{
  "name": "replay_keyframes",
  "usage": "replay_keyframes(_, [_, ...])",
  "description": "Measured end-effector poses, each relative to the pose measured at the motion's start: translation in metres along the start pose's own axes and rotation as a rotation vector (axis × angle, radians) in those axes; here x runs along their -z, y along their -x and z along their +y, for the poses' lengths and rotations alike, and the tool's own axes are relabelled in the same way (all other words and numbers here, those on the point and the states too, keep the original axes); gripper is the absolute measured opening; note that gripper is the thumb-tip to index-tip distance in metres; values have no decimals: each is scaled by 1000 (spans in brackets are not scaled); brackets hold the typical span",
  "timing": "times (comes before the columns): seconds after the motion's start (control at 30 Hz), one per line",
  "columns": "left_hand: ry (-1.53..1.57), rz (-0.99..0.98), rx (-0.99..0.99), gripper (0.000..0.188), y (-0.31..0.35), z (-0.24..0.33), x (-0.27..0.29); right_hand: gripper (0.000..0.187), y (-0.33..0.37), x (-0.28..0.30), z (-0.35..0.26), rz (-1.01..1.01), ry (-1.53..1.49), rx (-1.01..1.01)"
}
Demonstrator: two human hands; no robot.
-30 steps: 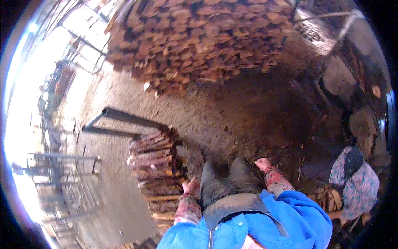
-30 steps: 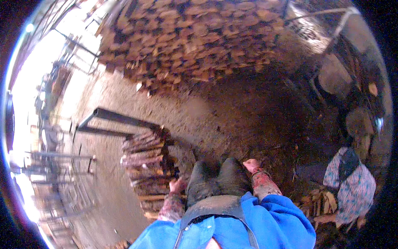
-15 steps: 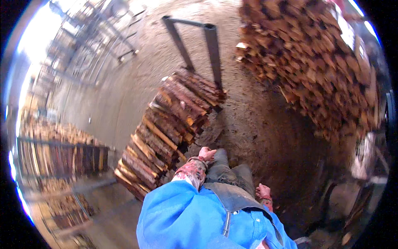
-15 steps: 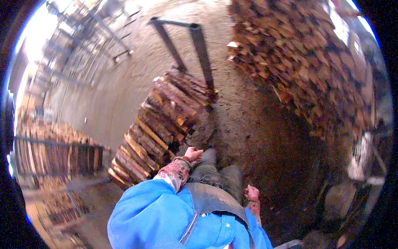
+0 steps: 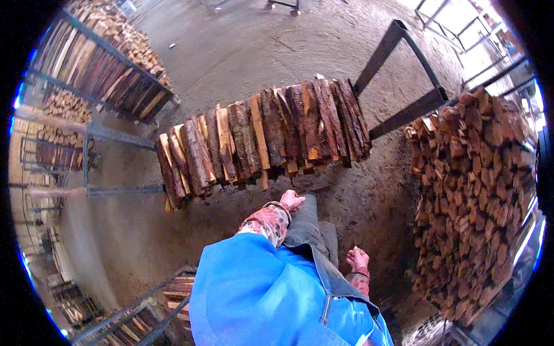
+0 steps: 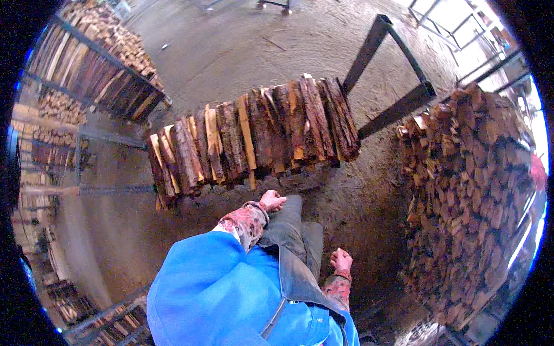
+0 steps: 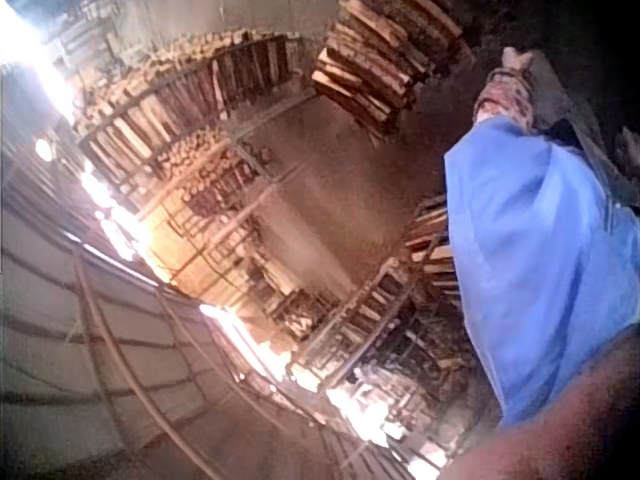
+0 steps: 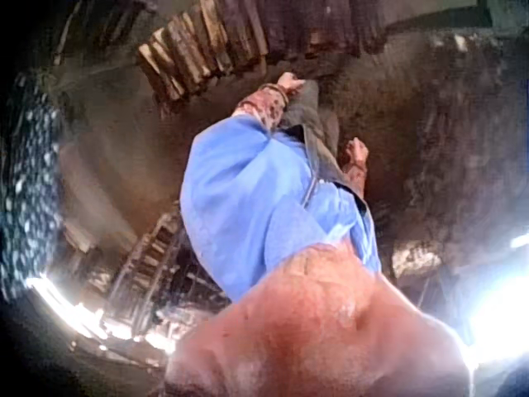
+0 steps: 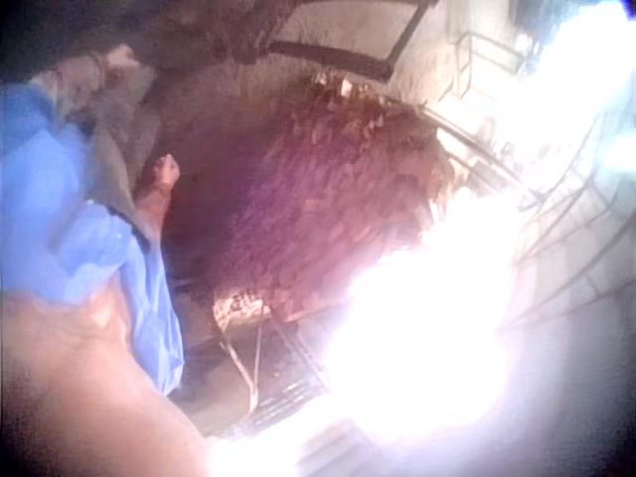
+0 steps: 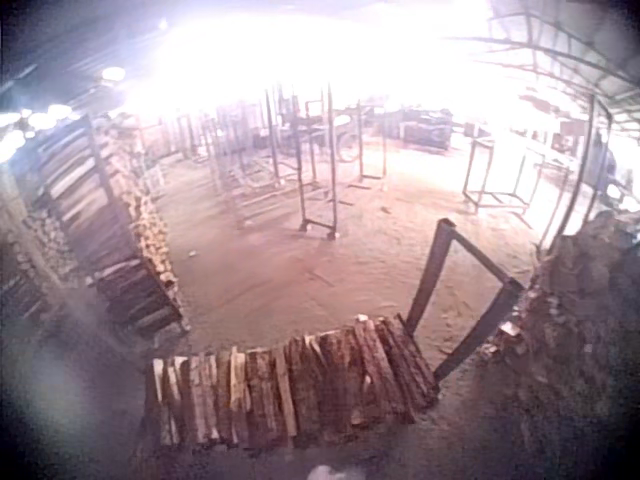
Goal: The person stacks split logs onto a metal rack in a wood processing facility. They pick up logs from a pile, arrange them on the rack, and occasionally move the rack to a new location to continue stacking.
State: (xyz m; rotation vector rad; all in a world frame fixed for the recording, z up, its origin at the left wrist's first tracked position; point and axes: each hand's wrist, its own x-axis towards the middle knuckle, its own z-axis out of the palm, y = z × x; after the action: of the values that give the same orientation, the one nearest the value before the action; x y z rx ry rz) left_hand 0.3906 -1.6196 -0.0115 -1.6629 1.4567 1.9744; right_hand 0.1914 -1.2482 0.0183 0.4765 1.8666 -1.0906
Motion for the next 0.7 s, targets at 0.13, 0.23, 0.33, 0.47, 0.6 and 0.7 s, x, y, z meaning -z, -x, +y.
replay_keyframes(0.13, [82, 114, 47, 35, 22, -3, 31, 21, -15, -31, -31, -94, 42, 56])
replay_keyframes(0.23, [141, 176, 60, 30, 27, -21, 48, 24, -16, -52, -43, -129, 153, 91])
replay_keyframes(0.33, [221, 250, 4, 28, 32, -62, 55, 27, -22, -55, -42, -221, 288, 134])
replay_keyframes(0.47, [408, 324, 51, 28, 80, -113, 41, 26, -30, -45, -39, -268, 393, 163])
replay_keyframes(0.6, [494, 386, 168, 28, 112, -183, 17, 26, -41, -17, -20, -345, 407, 183])
replay_keyframes(0.7, [534, 430, 196, 26, 133, -224, 8, 24, -51, 11, 11, -328, 500, 152])
